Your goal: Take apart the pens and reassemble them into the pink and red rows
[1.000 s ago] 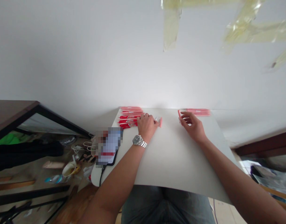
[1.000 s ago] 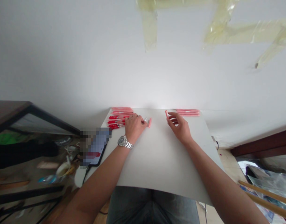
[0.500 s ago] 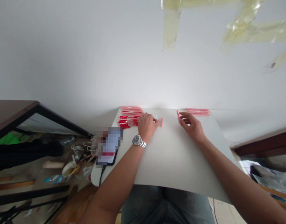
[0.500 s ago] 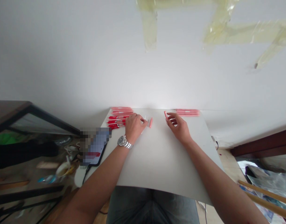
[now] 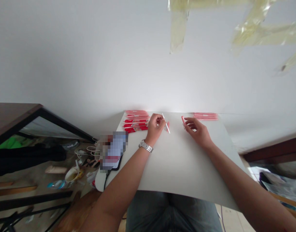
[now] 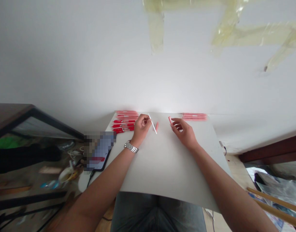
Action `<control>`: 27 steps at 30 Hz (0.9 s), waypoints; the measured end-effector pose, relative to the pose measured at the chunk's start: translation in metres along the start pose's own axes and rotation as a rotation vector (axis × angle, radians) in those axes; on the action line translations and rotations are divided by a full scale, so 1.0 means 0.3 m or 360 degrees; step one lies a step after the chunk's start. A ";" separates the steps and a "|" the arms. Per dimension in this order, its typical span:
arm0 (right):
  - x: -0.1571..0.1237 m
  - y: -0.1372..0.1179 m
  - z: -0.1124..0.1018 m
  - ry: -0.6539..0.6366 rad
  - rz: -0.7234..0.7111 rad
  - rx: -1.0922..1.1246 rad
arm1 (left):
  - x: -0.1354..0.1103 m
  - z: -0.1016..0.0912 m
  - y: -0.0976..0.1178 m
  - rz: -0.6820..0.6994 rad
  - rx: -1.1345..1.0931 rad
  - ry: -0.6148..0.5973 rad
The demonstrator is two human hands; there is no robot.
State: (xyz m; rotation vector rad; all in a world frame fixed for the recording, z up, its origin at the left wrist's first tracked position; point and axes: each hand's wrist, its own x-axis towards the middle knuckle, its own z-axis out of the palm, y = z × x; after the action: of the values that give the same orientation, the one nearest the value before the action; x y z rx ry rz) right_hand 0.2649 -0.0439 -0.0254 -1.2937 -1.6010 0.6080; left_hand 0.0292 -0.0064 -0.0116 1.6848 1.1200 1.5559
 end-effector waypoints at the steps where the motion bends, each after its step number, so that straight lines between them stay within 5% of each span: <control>1: 0.000 0.001 0.001 -0.0008 -0.0013 0.0002 | 0.000 0.004 -0.003 -0.0055 -0.0110 0.0005; 10: -0.002 0.000 0.003 -0.0101 -0.0101 -0.0031 | 0.000 0.016 -0.030 -0.0475 -0.0819 -0.0110; 27: 0.002 -0.013 0.003 -0.0199 -0.0197 -0.0156 | 0.012 0.027 -0.033 -0.0557 -0.0983 0.0041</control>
State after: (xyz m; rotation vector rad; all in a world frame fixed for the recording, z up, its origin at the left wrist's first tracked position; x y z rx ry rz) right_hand 0.2625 -0.0443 -0.0223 -1.2370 -1.8185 0.5488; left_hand 0.0350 0.0025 -0.0197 1.0027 0.7768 1.4911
